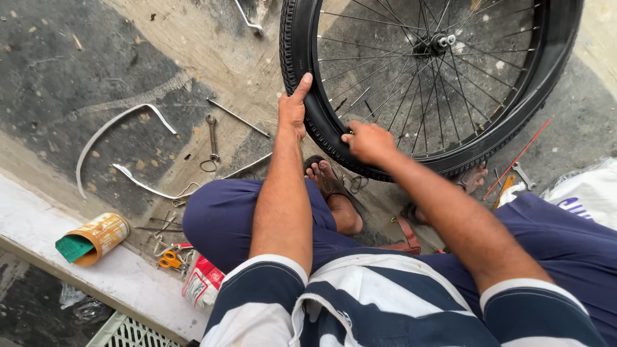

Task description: The person sits on the ground and uses tire levers to remove a bicycle tire from its rim. They then insert a new inner tube into the tire and use the levers to seat the tire back onto the rim.

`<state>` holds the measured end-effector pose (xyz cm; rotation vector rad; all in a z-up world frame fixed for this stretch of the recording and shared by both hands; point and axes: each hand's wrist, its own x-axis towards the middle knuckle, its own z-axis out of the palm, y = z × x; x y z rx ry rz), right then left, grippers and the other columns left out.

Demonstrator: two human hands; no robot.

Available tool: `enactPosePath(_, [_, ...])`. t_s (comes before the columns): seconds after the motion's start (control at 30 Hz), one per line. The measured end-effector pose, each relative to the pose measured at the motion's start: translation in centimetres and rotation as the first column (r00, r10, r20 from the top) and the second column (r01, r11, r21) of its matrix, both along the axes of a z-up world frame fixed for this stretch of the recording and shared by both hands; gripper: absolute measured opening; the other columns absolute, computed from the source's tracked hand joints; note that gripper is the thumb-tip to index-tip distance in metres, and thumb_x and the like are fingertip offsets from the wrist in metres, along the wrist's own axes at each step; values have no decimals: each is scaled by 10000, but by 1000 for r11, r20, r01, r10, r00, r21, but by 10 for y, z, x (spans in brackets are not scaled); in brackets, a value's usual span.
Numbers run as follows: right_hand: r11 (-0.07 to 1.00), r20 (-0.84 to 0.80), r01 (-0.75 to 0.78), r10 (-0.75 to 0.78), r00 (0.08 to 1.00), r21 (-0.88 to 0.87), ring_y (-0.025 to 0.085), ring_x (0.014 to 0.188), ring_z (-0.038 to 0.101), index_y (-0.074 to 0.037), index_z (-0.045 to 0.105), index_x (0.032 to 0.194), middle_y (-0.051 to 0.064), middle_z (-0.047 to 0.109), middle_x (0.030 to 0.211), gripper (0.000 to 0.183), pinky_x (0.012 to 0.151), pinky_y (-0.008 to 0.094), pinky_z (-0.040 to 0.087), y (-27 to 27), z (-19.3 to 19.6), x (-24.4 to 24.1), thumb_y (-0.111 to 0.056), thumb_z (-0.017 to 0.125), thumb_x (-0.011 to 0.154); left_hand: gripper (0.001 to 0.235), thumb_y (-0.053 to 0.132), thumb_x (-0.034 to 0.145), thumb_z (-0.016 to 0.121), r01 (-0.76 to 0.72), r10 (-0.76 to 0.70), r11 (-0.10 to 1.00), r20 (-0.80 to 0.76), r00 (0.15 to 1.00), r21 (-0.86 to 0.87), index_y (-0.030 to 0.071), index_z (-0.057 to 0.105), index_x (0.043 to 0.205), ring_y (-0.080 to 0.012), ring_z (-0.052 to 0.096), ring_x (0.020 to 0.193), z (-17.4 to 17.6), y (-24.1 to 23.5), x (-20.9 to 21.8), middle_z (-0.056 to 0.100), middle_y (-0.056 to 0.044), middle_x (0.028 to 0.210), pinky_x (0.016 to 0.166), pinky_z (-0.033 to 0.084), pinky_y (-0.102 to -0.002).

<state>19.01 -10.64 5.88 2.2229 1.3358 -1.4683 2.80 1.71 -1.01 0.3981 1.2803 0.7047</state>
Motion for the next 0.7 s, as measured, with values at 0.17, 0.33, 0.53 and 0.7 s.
enactPosePath(0.17, [971, 92, 27, -51, 994, 238, 466, 944, 697, -126, 669, 1186, 231, 731, 983, 325, 826, 589, 526, -4, 18, -17, -396, 565, 1039, 690, 418, 762, 870, 58, 5, 976, -289, 957, 210, -58, 681, 1224, -243, 712, 978, 15, 10, 15, 746, -145, 1109, 860, 575, -376])
enactPosePath(0.33, [892, 11, 185, -208, 978, 412, 484, 891, 681, -161, 681, 1183, 243, 726, 925, 317, 780, 606, 513, 13, 12, -23, -384, 603, 972, 669, 393, 788, 841, -114, 115, 993, 34, 993, -30, 29, 603, 1296, -241, 735, 968, 21, -3, 6, 691, -122, 1143, 841, 627, -413])
enactPosePath(0.53, [866, 79, 101, -160, 984, 490, 437, 877, 697, -134, 689, 1182, 204, 734, 935, 345, 758, 562, 528, 34, 29, -25, -415, 651, 984, 514, 261, 819, 865, -18, 16, 999, 45, 999, 41, -98, 705, 1151, -258, 705, 796, 0, -15, 6, 731, -149, 997, 698, 596, -402])
enactPosePath(0.7, [562, -16, 87, -130, 991, 822, 348, 876, 723, -65, 686, 1191, 162, 738, 1016, 344, 750, 476, 560, 76, 34, 20, -333, 739, 981, 447, 214, 817, 844, -36, 36, 996, -1, 999, 84, -42, 706, 1156, -210, 719, 838, 13, -6, 9, 746, -93, 1017, 730, 597, -367])
